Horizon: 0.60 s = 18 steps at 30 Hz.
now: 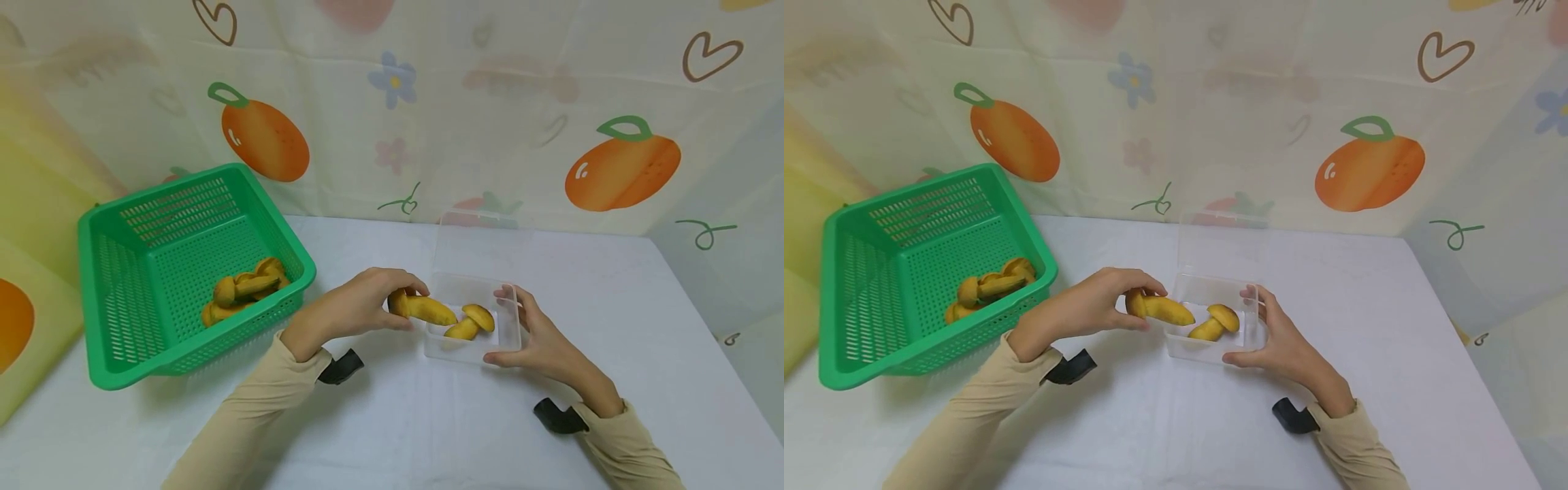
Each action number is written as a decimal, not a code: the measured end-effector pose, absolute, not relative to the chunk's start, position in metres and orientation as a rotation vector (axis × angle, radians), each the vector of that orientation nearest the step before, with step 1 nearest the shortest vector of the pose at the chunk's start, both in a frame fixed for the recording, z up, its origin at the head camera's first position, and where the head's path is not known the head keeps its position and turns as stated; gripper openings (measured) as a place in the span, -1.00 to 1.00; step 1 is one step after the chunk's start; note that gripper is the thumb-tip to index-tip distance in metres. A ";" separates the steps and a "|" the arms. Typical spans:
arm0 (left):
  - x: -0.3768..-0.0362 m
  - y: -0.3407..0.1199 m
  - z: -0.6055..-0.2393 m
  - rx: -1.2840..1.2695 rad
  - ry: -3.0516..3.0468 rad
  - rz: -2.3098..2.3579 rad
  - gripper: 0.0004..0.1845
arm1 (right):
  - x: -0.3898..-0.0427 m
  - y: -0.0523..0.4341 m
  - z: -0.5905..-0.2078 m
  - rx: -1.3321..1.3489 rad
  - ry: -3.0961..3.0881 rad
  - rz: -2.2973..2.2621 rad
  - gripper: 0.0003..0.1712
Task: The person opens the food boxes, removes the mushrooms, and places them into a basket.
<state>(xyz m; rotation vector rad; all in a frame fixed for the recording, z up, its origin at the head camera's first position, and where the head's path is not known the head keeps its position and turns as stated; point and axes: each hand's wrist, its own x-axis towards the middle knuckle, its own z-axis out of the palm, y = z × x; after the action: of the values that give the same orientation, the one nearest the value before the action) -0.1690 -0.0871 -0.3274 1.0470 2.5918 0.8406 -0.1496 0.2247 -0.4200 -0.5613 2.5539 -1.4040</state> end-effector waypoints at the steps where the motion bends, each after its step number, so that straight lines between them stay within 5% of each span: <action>1: -0.168 -0.089 -0.328 1.050 2.598 0.846 -0.54 | -0.149 0.225 -0.419 -0.559 2.552 -1.404 0.20; 18: -0.162 -0.117 -0.332 1.047 2.739 0.972 -0.54 | -0.150 0.225 -0.421 -0.532 2.546 -1.397 0.18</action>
<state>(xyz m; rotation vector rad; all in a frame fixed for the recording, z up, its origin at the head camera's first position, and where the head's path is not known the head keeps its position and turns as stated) -0.1619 -0.1168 -0.3315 1.0465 2.7388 0.9722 -0.1503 0.2246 -0.4209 -0.5316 2.5457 -1.3971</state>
